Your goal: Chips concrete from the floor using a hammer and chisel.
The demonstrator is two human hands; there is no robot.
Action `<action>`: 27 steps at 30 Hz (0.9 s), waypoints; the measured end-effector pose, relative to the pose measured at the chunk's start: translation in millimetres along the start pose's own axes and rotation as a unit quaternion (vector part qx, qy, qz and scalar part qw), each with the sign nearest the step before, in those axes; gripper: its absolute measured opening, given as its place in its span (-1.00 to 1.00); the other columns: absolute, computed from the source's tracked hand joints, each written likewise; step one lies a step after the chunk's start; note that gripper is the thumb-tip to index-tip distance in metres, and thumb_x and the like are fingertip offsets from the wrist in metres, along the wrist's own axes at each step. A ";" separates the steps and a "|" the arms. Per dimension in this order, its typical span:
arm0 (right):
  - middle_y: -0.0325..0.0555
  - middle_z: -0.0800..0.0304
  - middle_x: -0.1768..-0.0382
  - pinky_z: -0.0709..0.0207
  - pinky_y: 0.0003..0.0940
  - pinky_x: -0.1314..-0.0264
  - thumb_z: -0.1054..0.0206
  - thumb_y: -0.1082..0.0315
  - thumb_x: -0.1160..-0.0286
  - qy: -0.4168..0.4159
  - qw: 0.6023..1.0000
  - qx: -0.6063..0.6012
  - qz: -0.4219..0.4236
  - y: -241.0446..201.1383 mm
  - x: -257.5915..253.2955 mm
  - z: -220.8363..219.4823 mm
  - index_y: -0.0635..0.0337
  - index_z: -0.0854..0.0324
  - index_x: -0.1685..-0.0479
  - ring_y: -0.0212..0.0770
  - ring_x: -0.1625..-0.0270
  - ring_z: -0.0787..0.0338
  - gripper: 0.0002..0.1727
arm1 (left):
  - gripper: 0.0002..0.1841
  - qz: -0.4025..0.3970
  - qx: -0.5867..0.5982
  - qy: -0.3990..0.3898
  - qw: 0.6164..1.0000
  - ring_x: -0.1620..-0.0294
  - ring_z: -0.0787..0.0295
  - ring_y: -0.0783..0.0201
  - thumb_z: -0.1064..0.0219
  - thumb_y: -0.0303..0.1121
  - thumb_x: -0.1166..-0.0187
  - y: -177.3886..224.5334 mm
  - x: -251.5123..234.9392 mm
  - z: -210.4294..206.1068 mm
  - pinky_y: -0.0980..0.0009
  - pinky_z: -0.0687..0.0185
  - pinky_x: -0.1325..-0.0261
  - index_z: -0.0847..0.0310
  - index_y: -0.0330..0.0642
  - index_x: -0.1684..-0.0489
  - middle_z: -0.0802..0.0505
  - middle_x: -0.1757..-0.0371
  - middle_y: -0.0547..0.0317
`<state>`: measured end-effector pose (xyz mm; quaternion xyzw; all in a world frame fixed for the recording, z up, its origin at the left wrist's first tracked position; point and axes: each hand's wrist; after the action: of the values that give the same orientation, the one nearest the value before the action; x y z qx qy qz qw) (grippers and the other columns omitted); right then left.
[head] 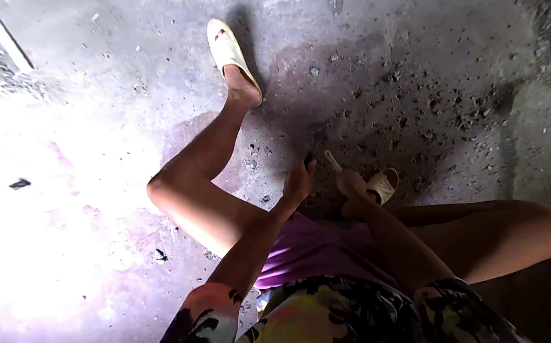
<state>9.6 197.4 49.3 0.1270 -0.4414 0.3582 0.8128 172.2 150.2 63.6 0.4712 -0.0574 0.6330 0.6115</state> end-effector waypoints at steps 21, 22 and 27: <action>0.23 -0.81 -0.20 -0.65 0.29 -0.24 0.07 -0.06 -0.89 -0.020 1.000 0.013 -0.017 -7.7 -14.2 7.6 0.25 -0.71 -0.18 0.22 -0.31 -0.80 -0.42 | -0.28 0.038 0.096 -0.027 0.994 0.22 -0.81 -0.23 0.24 0.25 -0.84 17.3 9.3 -15.0 -0.19 -0.71 0.16 -0.42 -0.30 -0.36 -0.76 0.17 -0.32; 0.24 -0.81 -0.20 -0.65 0.28 -0.23 0.09 -0.08 -0.89 -0.020 1.000 0.012 -0.017 -5.0 -13.6 3.9 0.25 -0.70 -0.18 0.22 -0.31 -0.80 -0.40 | -0.28 0.032 0.092 -0.006 0.995 0.22 -0.80 -0.23 0.24 0.29 -0.82 20.4 18.3 -9.8 -0.19 -0.71 0.18 -0.38 -0.25 -0.39 -0.76 0.19 -0.29; 0.27 -0.78 -0.24 -0.62 0.28 -0.28 0.03 -0.02 -0.88 -0.025 1.000 0.002 -0.018 -6.5 -11.6 5.9 0.28 -0.68 -0.23 0.23 -0.33 -0.79 -0.45 | -0.39 0.032 0.048 0.021 0.998 0.16 -0.86 -0.22 0.15 0.14 -0.88 16.5 12.5 -34.4 -0.16 -0.75 0.10 -0.37 -0.28 -0.43 -0.81 0.18 -0.27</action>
<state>6.4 184.3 44.0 0.1456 -0.4586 0.3408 0.8076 142.9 177.4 61.4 0.4849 -0.0292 0.6641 0.5683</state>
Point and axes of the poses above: each hand's wrist, its own x-axis away from the middle knuckle, its own z-axis out of the back of the hand, y = z × x
